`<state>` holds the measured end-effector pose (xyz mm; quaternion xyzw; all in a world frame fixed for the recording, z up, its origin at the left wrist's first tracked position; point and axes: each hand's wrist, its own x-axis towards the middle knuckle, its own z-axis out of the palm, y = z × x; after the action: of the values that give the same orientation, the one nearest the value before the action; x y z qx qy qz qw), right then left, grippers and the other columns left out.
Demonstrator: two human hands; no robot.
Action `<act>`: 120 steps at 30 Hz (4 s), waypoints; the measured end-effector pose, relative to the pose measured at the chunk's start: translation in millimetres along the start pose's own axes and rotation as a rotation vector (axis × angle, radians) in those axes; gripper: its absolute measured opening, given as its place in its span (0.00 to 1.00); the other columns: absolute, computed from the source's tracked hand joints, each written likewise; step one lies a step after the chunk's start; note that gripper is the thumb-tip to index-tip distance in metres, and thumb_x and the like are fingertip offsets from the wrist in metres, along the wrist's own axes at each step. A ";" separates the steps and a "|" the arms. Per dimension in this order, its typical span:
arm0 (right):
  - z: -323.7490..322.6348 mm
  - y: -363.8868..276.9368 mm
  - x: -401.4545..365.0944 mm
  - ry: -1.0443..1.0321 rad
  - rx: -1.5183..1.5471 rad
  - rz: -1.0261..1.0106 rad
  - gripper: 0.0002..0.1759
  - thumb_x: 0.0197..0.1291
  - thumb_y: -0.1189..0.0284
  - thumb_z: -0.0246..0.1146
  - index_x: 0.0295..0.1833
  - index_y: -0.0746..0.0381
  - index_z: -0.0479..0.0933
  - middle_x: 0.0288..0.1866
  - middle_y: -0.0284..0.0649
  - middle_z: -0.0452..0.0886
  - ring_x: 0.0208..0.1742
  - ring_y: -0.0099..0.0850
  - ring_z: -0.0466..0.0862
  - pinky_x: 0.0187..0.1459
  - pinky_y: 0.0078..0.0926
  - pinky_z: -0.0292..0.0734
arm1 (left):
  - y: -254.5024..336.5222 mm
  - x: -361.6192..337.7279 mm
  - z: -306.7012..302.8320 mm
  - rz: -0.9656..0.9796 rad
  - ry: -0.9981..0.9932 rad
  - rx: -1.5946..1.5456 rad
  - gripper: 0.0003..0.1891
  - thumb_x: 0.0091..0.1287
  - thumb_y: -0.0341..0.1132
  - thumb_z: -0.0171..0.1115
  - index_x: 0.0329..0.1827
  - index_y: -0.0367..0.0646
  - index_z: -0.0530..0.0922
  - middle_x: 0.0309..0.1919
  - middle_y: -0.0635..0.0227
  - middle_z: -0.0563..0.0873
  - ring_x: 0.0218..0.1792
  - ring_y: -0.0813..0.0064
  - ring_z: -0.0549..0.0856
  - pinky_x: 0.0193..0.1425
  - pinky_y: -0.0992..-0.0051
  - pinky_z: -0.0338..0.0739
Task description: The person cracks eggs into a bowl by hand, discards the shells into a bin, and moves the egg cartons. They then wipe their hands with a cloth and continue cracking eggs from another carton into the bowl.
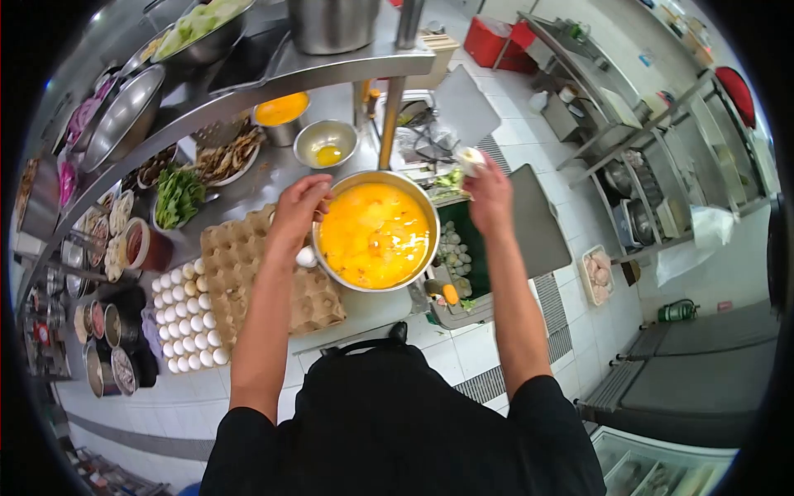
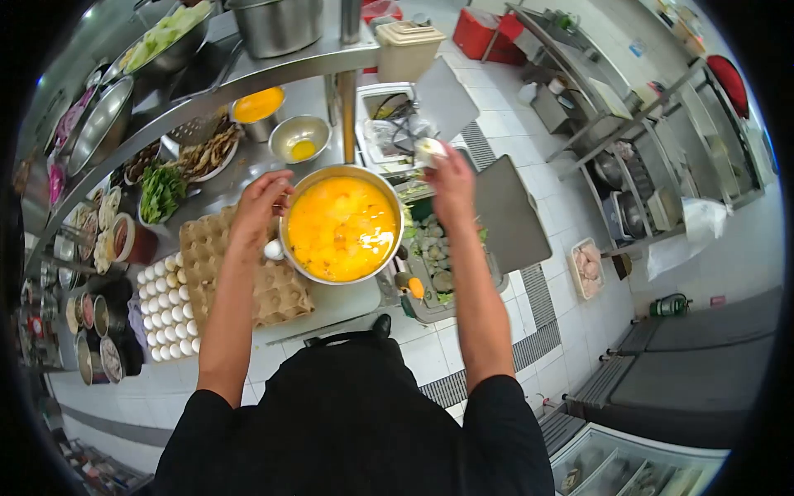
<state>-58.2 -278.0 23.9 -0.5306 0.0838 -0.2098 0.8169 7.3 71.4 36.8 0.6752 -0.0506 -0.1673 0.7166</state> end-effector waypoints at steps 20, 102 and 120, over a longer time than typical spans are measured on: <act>127.4 76.8 -187.7 -1.007 -1.210 0.224 0.32 0.69 0.58 0.63 0.69 0.68 0.72 0.42 0.53 0.87 0.37 0.42 0.88 0.42 0.36 0.83 | -97.7 -182.8 -210.0 -0.202 0.563 0.649 0.22 0.68 0.41 0.58 0.59 0.36 0.82 0.40 0.51 0.89 0.41 0.61 0.88 0.49 0.66 0.79; -325.2 126.9 -157.3 -0.233 -1.649 0.492 0.26 0.65 0.59 0.65 0.64 0.61 0.75 0.67 0.52 0.75 0.66 0.53 0.76 0.65 0.49 0.72 | -1.6 -154.8 33.6 -0.136 0.394 0.326 0.20 0.76 0.34 0.57 0.67 0.37 0.76 0.52 0.62 0.85 0.46 0.78 0.83 0.49 0.78 0.80; -294.3 135.7 -122.4 -0.385 -1.694 0.269 0.30 0.54 0.66 0.69 0.64 0.57 0.74 0.57 0.43 0.81 0.59 0.48 0.79 0.59 0.47 0.74 | -8.3 -185.2 -15.1 -0.225 0.474 0.578 0.22 0.76 0.38 0.59 0.68 0.38 0.76 0.51 0.63 0.86 0.45 0.78 0.83 0.48 0.77 0.79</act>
<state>-239.5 -422.7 -233.4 -0.9703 0.1340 0.1140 0.1661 -163.5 142.5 55.8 0.8704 0.1459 -0.0631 0.4659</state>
